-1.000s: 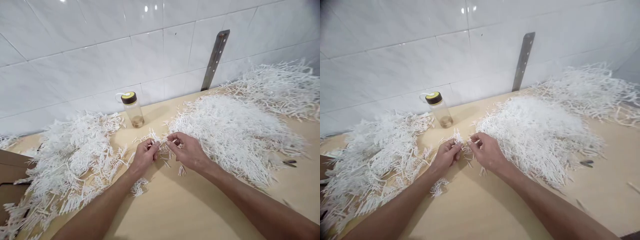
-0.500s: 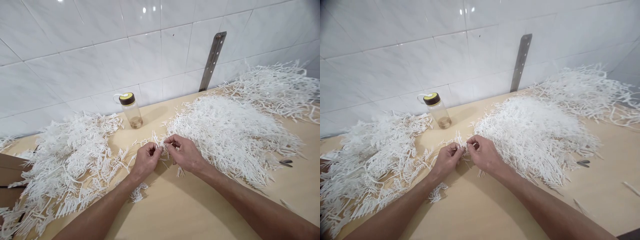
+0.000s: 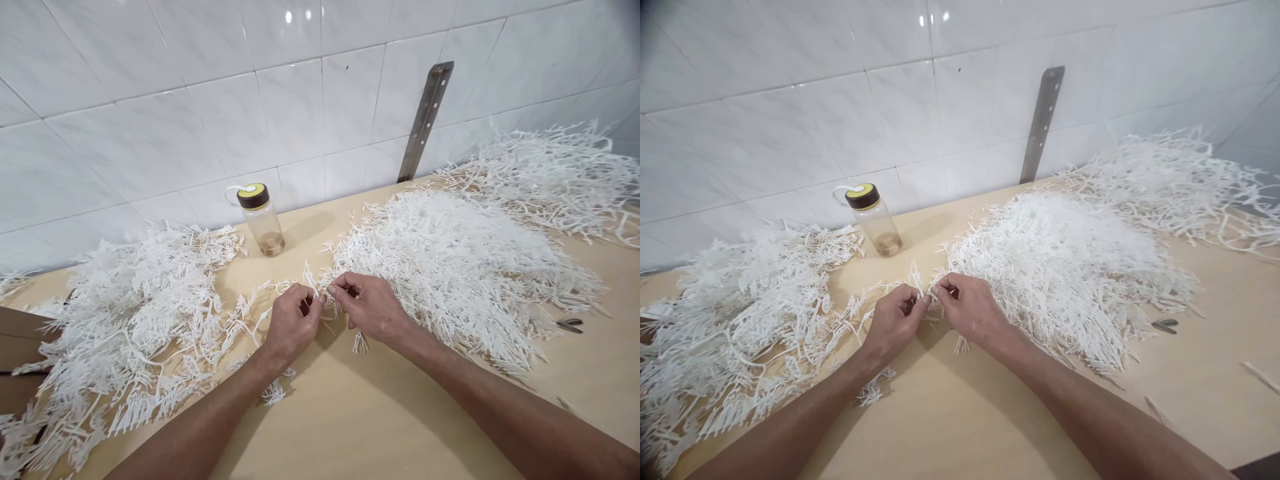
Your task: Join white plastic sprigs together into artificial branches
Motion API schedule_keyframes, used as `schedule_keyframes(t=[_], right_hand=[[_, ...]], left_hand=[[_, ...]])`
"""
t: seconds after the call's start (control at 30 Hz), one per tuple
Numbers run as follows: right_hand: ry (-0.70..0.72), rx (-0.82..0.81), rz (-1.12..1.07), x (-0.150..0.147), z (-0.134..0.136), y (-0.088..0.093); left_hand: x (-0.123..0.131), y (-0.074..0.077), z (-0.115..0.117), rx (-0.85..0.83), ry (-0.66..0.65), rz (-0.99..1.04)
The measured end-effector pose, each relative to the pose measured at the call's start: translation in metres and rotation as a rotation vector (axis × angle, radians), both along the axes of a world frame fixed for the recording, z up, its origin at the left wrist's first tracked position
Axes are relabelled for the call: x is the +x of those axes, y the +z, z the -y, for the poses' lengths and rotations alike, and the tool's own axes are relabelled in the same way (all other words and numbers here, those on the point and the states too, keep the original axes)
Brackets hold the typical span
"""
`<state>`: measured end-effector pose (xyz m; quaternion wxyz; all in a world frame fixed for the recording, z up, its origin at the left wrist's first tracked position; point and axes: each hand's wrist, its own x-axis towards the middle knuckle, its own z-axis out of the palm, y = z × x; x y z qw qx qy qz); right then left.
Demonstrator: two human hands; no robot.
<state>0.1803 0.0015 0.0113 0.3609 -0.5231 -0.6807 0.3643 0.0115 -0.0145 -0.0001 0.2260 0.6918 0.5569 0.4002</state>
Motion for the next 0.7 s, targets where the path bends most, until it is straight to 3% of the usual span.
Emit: schedule_keyframes(t=[0.2, 0.4, 0.53, 0.7], right_hand=[[0.044, -0.053, -0.06, -0.001, 0.002, -0.002], [0.006, -0.034, -0.087, -0.001, 0.001, -0.005], [-0.011, 0.101, -0.018, -0.001, 0.001, -0.007], [-0.012, 0.401, 0.194, 0.002, -0.007, -0.011]], left_hand=[[-0.003, -0.001, -0.004, -0.174, 0.002, 0.187], [-0.005, 0.002, -0.005, -0.184, 0.034, 0.239], [-0.004, 0.005, -0.003, -0.189, -0.023, 0.182], [-0.002, 0.004, 0.0, -0.209, -0.09, 0.158]])
